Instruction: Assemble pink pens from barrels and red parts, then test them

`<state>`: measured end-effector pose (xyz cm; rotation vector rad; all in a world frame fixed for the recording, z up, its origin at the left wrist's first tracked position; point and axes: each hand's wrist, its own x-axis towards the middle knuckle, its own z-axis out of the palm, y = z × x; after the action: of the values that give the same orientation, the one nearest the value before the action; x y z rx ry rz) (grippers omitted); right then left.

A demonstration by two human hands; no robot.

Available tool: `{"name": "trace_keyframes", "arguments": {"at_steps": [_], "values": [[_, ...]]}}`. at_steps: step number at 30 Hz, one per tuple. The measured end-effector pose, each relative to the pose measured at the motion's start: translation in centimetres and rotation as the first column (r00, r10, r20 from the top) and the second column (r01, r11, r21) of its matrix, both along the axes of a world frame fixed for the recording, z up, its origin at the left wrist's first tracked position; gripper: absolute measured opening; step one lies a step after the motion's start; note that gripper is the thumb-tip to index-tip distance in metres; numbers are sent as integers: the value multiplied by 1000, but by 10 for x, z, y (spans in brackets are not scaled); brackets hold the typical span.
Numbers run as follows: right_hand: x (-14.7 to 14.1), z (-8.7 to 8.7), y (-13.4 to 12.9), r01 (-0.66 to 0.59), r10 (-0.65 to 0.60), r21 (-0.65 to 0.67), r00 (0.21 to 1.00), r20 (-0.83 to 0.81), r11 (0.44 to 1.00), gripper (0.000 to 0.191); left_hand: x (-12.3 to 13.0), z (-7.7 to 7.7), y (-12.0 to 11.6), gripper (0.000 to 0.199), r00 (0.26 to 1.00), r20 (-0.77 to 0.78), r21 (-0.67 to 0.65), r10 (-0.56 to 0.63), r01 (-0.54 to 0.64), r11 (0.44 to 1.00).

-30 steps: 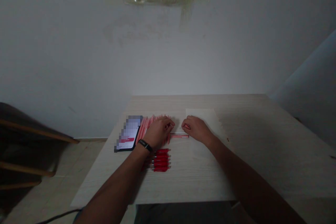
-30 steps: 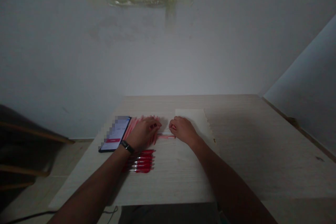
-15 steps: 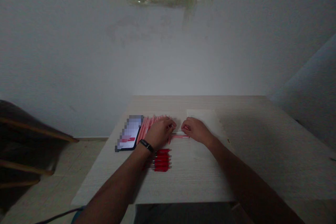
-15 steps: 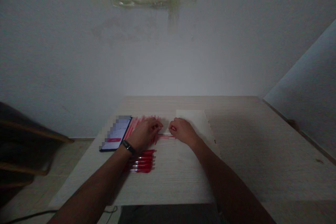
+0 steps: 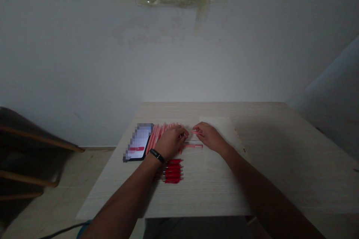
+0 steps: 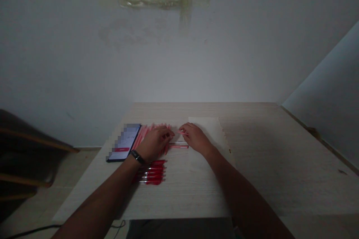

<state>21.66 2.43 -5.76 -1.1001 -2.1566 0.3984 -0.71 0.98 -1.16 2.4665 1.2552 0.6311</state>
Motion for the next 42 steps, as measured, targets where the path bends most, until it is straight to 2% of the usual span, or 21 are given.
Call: {"name": "trace_keyframes", "arguments": {"at_steps": [5,17,21,24,30,35,38,42], "values": [[-6,-5,4,-8,7,13,1000,22,1000,34,1,1,-1,18,1000,0,-11,-3,3,1000],[-9,-11,7,-27,27,2,999,23,1000,30,0,-3,0,21,1000,-5,-34,-19,19,999],[-9,-8,6,-40,39,24,998,46,999,28,0,-5,-1,19,1000,1,-40,-19,19,999],[-5,1,2,-16,12,54,998,58,998,24,-1,-4,0,19,1000,2,-16,-17,17,1000],[26,22,-10,99,-99,132,995,-3,986,17,-27,0,18,18,998,15,28,66,-66,997],[48,23,-9,172,-173,129,985,-9,977,9,-52,1,33,19,988,45,53,151,-153,987],[46,22,-9,124,-128,90,991,42,988,5,-51,0,32,19,991,28,47,130,-131,990],[30,22,-19,-48,46,5,987,155,999,5,-34,0,22,15,998,-15,17,64,-64,998]]}}
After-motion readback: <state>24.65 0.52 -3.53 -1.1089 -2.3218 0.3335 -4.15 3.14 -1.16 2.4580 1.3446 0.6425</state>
